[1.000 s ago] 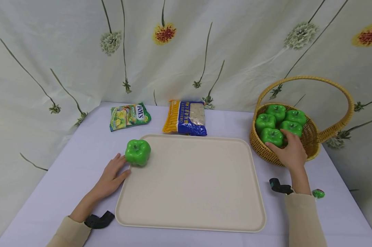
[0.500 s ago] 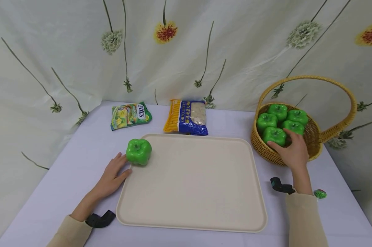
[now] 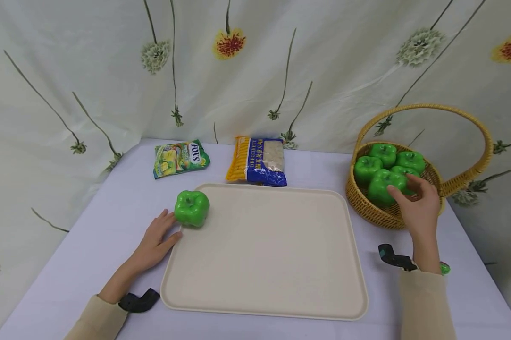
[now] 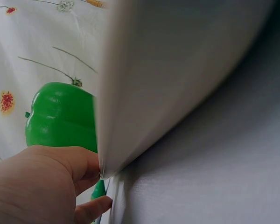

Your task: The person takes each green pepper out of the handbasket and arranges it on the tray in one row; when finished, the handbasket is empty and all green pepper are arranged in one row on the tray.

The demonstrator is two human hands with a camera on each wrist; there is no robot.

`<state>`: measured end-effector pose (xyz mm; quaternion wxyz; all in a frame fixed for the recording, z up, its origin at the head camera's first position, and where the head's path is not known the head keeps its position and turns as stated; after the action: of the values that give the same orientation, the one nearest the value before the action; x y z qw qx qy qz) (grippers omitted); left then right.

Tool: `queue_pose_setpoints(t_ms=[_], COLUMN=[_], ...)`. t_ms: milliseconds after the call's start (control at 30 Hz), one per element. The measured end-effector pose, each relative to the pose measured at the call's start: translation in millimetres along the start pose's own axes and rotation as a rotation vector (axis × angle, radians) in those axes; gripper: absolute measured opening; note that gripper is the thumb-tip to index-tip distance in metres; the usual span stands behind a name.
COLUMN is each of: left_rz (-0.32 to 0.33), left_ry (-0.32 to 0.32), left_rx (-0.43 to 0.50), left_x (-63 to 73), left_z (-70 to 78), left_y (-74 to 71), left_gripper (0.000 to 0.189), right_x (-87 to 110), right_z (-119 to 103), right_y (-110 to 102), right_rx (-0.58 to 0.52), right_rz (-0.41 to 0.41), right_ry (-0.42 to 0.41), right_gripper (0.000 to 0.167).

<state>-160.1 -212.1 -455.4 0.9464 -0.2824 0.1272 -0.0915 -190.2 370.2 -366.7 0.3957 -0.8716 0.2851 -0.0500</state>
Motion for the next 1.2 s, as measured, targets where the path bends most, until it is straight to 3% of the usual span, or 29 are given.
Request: queue_pose_setpoints(t_ms=[133, 433, 633, 800, 1200], left_rz=[0.002, -0.003, 0.001, 0.004, 0.008], left_ry=[0.006, 0.004, 0.005, 0.006, 0.008], left_rx=[-0.004, -0.002, -0.006, -0.006, 0.002], left_x=[-0.6, -1.0, -0.3, -0.4, 1.0], left_z=[-0.7, -0.3, 0.1, -0.7, 3.2], left_y=[1.1, 1.9, 0.9, 0.6, 0.3], left_gripper=[0.047, 0.048, 0.047, 0.047, 0.048], right_x=[2.4, 3.6, 2.7, 1.5, -3.1], right_z=[-2, -1, -1, 0, -5], right_y=[-5, -1, -1, 1, 12], right_rx=[-0.075, 0.011, 0.051, 0.113, 0.226], right_rz=[0.040, -0.024, -0.055, -0.137, -0.324], right_ry=[0.022, 0.051, -0.042, -0.135, -0.251], right_gripper=[0.050, 0.057, 0.064, 0.072, 0.083])
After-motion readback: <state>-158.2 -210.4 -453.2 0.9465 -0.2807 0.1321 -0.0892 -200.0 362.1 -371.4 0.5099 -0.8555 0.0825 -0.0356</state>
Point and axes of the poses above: each hand's wrist, its own x-axis away from the middle knuckle, its own y-axis out of the palm, z = x × y, the point moved 3 cm from there along -x, towards the middle knuckle, and after that the axes turned 14 degrees about x, right-handed, at the moved point
